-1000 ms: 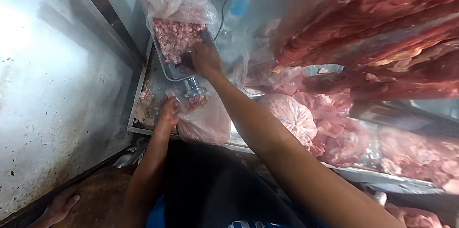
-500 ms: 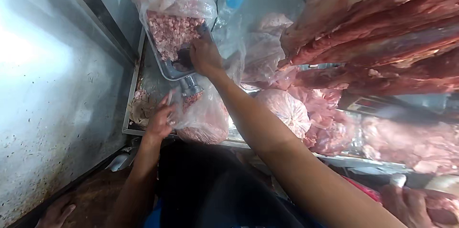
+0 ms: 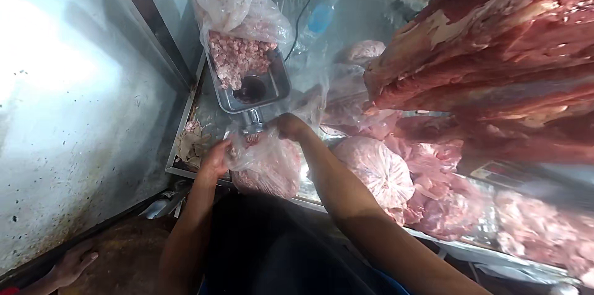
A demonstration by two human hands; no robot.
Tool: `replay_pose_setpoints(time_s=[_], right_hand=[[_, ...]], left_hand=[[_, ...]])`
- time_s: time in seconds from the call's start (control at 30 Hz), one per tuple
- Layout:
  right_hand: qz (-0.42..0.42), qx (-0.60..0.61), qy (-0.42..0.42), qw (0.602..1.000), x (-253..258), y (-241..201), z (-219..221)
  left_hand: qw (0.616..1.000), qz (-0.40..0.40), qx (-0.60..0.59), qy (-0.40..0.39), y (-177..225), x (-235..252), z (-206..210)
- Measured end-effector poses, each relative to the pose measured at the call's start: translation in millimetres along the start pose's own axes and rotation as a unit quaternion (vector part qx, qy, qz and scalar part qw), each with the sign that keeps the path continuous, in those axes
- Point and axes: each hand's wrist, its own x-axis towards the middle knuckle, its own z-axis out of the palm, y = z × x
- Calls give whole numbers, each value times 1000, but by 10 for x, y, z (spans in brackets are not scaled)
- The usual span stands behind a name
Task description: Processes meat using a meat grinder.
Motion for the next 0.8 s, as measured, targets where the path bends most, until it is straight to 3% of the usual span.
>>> replay_pose_setpoints(time_s=[0.07, 0.13, 0.2, 0.33, 0.47, 0.57, 0.67, 0.8], right_hand=[[-30, 127, -2, 991, 148, -43, -131], [-57, 282, 29, 957, 213, -143, -225], [-83, 364, 30, 927, 184, -234, -317], [-141, 299, -33, 943, -170, -266, -374], [-176, 185, -70, 964, -557, -139, -408], [-156, 104, -72, 980, -867, -44, -400], [-156, 173, -56, 971, -1032, 42, -375], [-206, 288, -47, 934, -1090, 127, -420]], left_hand=[[1000, 0, -11, 6, 32, 308, 53], [999, 22, -37, -2, 158, 602, 106], [997, 45, -59, -38, 356, 654, 239], [994, 61, -16, -92, 399, 213, 332], [994, 78, 38, -71, 164, -222, 164], [993, 56, 91, -47, -1, -430, 93], [998, 19, 41, -37, -90, -565, 103], [993, 52, -100, -32, -39, -537, 188]])
